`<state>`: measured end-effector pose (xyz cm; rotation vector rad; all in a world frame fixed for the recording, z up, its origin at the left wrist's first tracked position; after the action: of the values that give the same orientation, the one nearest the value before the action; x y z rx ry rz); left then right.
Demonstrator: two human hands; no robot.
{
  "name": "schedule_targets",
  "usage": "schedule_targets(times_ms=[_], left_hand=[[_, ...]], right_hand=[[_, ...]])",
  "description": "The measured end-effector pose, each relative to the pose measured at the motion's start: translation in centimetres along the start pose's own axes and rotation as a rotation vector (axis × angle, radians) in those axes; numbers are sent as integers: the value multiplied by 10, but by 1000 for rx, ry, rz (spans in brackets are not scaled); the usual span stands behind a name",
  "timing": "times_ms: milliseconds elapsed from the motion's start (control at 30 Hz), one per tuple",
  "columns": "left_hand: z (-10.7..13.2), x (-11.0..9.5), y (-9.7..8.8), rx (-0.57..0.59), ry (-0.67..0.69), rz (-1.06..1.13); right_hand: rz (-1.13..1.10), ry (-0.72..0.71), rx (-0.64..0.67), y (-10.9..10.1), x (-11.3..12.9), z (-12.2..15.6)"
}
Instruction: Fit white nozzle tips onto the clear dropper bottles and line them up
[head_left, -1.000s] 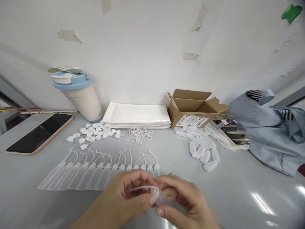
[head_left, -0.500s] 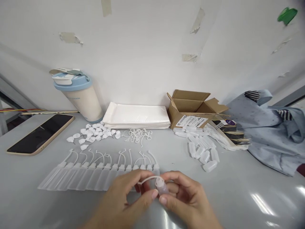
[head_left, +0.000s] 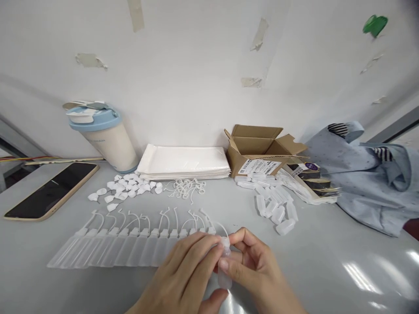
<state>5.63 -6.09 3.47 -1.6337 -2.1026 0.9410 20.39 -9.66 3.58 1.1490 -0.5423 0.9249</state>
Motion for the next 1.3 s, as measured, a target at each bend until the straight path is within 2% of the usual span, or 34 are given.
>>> schedule_targets(times_ms=[100,133,333,467,633,833,900,1033,1100,1167,1300], left_hand=[[3,2,5,-130,27,-48],[4,2,5,-134,26,-55],[1,-2,-1,28,-134,123],[-2,0,-3,15,-203,271],[-4,3,-3,41,-204,319],[-1,4,-1,24,-180,268],[1,4,0,44,-189,226],[5,7,2,106,-194,132],[7,10,5,101,-180,108],[8,11,9,77,-157,88],[6,8,15,61,-109,-23]], right_hand=[[1,20,-5,0,-2,-1],[-2,25,-10,0,-2,-1],[20,17,6,1,-1,-1],[33,19,5,1,1,-2],[26,11,31,1,2,-3],[132,-13,37,-3,4,-5],[263,-19,19,-4,10,-7],[676,-44,-76,-7,26,-7],[793,-77,-111,-9,32,-7],[811,-89,-117,-11,33,-7],[652,-56,-129,-13,27,-10]])
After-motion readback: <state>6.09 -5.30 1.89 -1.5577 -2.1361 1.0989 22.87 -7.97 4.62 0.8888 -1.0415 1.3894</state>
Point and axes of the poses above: each hand's wrist, its own z-axis away from the middle knuckle, its own y-axis out of the palm, x = y × z, the point moved 2 cm from there along -z, towards the middle knuckle, and after that the axes turned 4 degrees about y, right-handed, at the moved point
